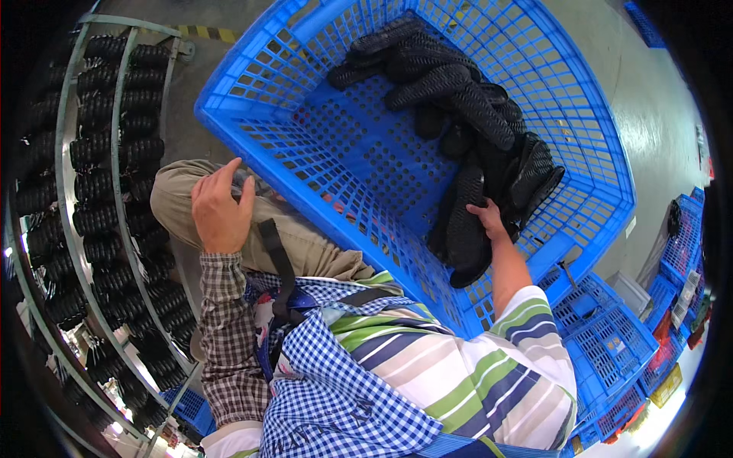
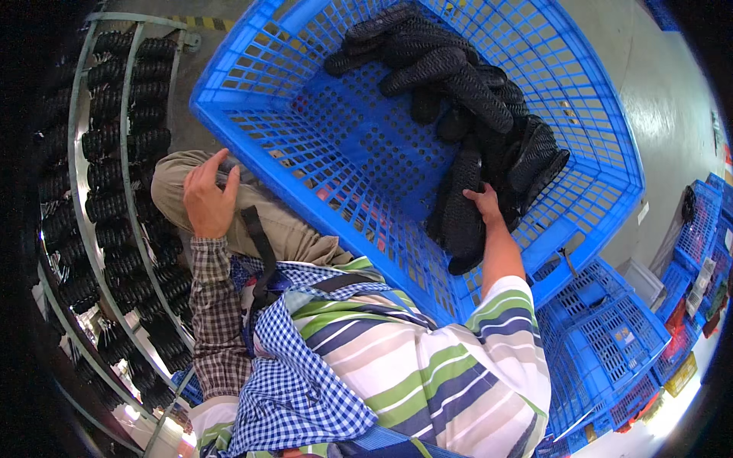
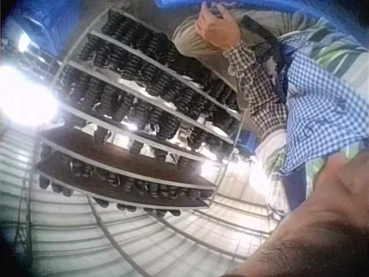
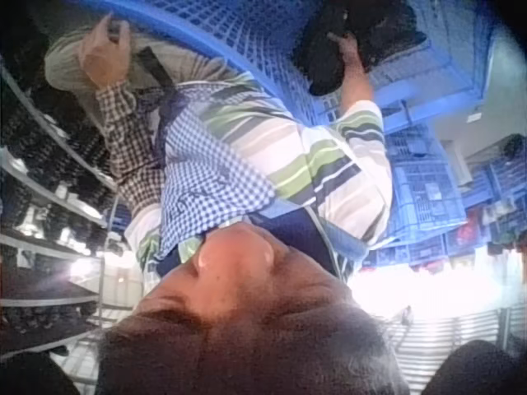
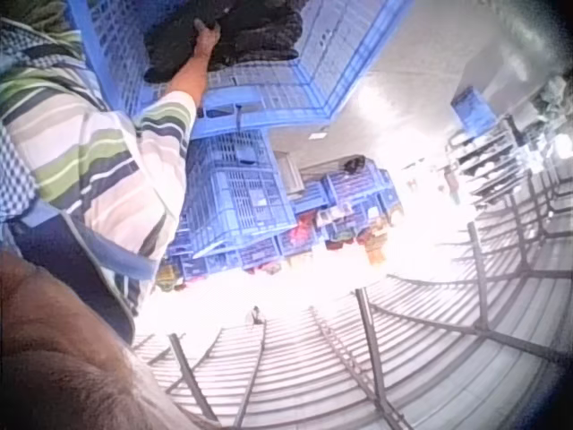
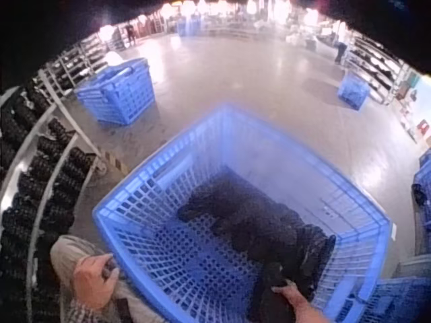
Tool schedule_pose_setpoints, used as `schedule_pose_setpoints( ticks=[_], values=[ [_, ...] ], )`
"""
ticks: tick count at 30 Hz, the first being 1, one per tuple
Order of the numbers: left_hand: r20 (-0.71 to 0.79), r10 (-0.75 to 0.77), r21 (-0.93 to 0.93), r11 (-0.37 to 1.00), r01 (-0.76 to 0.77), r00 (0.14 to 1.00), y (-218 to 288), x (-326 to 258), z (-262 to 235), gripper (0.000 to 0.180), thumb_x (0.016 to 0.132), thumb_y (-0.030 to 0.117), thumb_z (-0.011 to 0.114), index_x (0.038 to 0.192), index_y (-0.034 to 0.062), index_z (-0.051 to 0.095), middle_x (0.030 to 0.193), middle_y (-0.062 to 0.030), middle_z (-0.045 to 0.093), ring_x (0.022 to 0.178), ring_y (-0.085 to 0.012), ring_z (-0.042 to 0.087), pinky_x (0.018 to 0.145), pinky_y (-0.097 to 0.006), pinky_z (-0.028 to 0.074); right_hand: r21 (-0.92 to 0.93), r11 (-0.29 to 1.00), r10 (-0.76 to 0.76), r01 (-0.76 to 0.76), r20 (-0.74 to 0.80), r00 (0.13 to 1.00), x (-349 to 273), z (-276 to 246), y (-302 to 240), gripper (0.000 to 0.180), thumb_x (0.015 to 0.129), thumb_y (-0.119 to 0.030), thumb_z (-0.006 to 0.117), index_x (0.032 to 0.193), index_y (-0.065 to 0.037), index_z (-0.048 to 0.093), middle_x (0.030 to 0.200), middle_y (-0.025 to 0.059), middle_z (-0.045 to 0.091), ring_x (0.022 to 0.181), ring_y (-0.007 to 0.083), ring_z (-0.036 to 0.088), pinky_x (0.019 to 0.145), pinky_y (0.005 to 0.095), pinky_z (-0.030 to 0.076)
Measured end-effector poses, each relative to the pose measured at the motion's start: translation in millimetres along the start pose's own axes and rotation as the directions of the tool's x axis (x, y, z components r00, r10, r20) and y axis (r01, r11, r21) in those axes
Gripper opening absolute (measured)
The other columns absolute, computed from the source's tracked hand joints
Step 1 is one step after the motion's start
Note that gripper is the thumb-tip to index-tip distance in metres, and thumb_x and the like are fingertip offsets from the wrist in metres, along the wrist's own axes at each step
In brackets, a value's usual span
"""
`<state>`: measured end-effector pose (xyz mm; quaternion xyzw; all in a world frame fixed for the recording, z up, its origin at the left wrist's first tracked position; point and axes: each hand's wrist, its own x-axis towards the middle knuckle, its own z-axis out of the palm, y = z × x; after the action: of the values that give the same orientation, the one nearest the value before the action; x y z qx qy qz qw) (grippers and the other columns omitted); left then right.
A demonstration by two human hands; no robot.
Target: The person takes shoe soles from a blue crate, turns them over by hand, and stacks them onto a shelf rack and arranges soles inside the crate.
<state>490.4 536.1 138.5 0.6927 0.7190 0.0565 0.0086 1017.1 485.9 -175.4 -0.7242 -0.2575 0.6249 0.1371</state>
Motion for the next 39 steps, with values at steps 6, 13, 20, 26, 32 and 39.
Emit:
schedule_pose_setpoints(
  ticks=[6,13,20,26,32,39],
  values=[
    [0.019,0.021,-0.037,0.999,-0.02,1.0,2.3,1.6,7.8,0.034,0.085,0.022,0.065,0.115,0.007,0.064,0.106,-0.0121,0.068,0.102,-0.028,0.061,0.099,-0.042,0.04,-0.442,0.884,-0.201,0.154,-0.06,0.978,61.8,1.6,6.9,0.123,0.045,-0.019,0.089,0.149,-0.003,0.023,0.143,0.0231,0.04,0.136,0.0357,0.036,0.114,0.0384,0.03],
    [0.025,-0.014,-0.01,1.0,0.014,1.0,-0.1,1.4,1.4,0.033,0.085,0.022,0.065,0.115,0.0066,0.064,0.105,-0.0123,0.068,0.101,-0.028,0.061,0.099,-0.042,0.04,-0.533,0.829,0.091,-0.17,-0.172,0.981,56.9,34.7,-39.5,0.122,0.049,-0.033,0.086,0.149,-0.002,0.023,0.149,0.0282,0.028,0.139,0.0421,0.026,0.113,0.0472,0.029],
    [0.042,-0.027,-0.022,0.999,0.028,0.999,0.9,2.9,-0.5,0.033,0.086,0.023,0.064,0.114,0.0061,0.065,0.109,-0.0129,0.067,0.103,-0.0304,0.06,0.098,-0.042,0.041,-0.832,0.542,0.123,-0.119,-0.061,0.991,31.8,66.3,-69.7,0.12,0.053,-0.052,0.084,0.149,-0.008,0.027,0.151,0.0295,0.022,0.139,0.0485,0.021,0.111,0.058,0.025],
    [0.018,-0.022,-0.015,1.0,0.022,1.0,1.0,0.8,0.6,0.033,0.085,0.022,0.065,0.115,0.0073,0.065,0.108,-0.013,0.068,0.103,-0.0302,0.061,0.098,-0.041,0.041,-0.879,0.474,0.057,-0.056,-0.032,0.998,34.9,81.2,-70.7,0.124,0.052,-0.052,0.085,0.153,-0.02,0.021,0.152,0.0282,0.022,0.141,0.0459,0.021,0.114,0.0537,0.024],
    [0.004,0.021,-0.009,1.0,-0.021,1.0,0.6,0.2,5.2,0.034,0.083,0.022,0.066,0.114,0.0064,0.064,0.102,-0.0126,0.068,0.097,-0.029,0.062,0.097,-0.043,0.041,-0.94,0.338,0.259,0.045,0.139,0.956,61.2,69.0,-84.5,0.132,0.05,-0.055,0.085,0.154,-0.015,0.014,0.153,0.0316,0.016,0.139,0.0503,0.022,0.114,0.0527,0.025],
    [-0.023,-0.02,-0.001,1.0,0.02,1.0,-5.2,-4.0,1.3,0.034,0.083,0.022,0.066,0.113,0.0066,0.064,0.103,-0.0124,0.068,0.098,-0.0287,0.062,0.097,-0.043,0.041,-0.922,0.386,0.146,0.031,0.094,0.985,30.6,57.5,-72.6,0.13,0.051,-0.054,0.086,0.153,-0.01,0.017,0.154,0.0263,0.02,0.139,0.0493,0.023,0.113,0.0539,0.026]
  ],
)
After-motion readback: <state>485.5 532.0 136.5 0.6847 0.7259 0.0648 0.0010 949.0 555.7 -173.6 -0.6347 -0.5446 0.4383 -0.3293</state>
